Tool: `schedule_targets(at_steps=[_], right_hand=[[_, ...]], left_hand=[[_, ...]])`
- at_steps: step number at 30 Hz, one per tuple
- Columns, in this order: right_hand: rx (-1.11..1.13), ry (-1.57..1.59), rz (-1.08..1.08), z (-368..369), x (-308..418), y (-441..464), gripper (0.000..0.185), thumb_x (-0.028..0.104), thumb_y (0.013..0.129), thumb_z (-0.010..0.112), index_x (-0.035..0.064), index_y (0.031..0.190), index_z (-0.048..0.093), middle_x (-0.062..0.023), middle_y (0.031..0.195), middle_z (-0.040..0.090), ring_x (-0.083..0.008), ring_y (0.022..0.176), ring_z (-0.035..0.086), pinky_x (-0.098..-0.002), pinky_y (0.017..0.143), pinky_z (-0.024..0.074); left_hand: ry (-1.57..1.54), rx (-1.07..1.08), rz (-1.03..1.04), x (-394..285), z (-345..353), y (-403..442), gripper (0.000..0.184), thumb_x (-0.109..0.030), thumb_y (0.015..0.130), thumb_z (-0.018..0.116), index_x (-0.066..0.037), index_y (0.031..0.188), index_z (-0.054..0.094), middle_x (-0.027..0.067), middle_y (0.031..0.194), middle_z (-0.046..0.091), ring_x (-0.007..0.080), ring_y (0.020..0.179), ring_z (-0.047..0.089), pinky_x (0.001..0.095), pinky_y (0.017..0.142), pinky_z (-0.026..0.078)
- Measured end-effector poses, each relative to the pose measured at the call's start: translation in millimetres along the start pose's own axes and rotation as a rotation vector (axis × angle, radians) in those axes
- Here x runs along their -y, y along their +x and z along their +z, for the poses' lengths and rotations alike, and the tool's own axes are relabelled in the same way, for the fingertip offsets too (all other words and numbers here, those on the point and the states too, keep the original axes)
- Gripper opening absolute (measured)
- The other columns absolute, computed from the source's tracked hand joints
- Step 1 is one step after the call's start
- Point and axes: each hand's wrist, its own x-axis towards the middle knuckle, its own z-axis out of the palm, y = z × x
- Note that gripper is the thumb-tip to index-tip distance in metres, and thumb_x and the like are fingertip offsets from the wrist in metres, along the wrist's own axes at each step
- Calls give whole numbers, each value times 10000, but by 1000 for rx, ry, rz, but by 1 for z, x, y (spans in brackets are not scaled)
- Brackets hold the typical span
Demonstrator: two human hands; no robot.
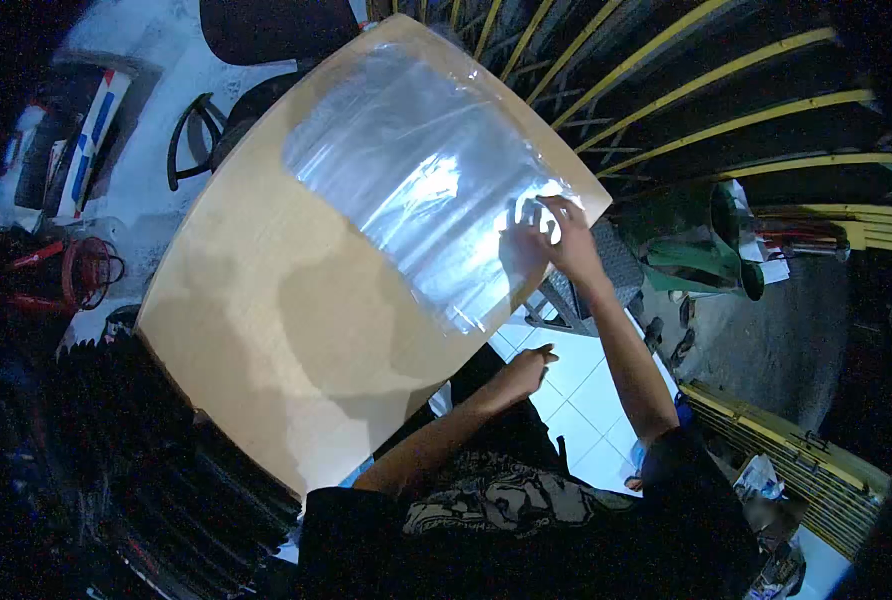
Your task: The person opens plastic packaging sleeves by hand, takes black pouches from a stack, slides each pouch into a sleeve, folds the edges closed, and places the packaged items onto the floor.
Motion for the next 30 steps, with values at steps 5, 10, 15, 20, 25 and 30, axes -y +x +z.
schedule_targets(at_steps=[5, 10, 15, 20, 25, 30], right_hand=[[69, -228, -41, 22, 21, -21, 511, 327, 781, 688, 224, 1260, 543, -113, 1345, 424, -336, 1207, 390, -503, 946, 362], [-19, -287, -75, 32, 17, -18, 296, 309, 841, 616, 164, 1099, 638, -68, 1212, 549, -264, 1136, 471, -479, 940, 316], [-270, -21, -212, 10, 31, 6, 150, 188, 820, 674, 39, 818, 661, -83, 886, 673, -259, 828, 626, -377, 761, 462], [-147, 173, -72, -4, 48, 30, 214, 218, 833, 681, 4, 839, 676, -96, 769, 662, -176, 697, 636, -290, 621, 480], [38, 152, -562, -4, 62, 28, 640, 417, 714, 742, 85, 1225, 544, -125, 1200, 568, -248, 1131, 538, -353, 920, 436], [89, -46, -823, 28, 93, -11, 498, 251, 766, 690, 114, 1226, 560, -76, 1264, 553, -273, 1128, 537, -410, 908, 440]], left_hand=[[-250, -365, -219, -62, -118, -41, 195, -76, 854, 594, -6, 1033, 625, 149, 926, 664, 298, 802, 654, 360, 686, 515], [400, -863, -56, -47, -223, -40, 251, -20, 813, 579, -25, 1062, 615, 122, 1029, 620, 291, 953, 599, 367, 812, 488], [824, -749, 127, -44, -261, -40, 481, 23, 758, 549, -86, 1227, 528, 125, 1281, 475, 313, 1222, 434, 448, 992, 365], [1331, -709, 305, -53, -269, -39, 473, -47, 731, 649, -88, 1192, 553, 91, 1289, 489, 248, 1249, 424, 441, 1005, 329], [1227, -870, 568, -20, -296, -40, 300, -17, 726, 654, -78, 1018, 626, 81, 1055, 635, 233, 1078, 574, 413, 903, 418], [1187, -1036, 540, -32, -289, -107, 205, 15, 772, 641, -63, 962, 633, 97, 1035, 635, 250, 1044, 588, 383, 867, 441]])
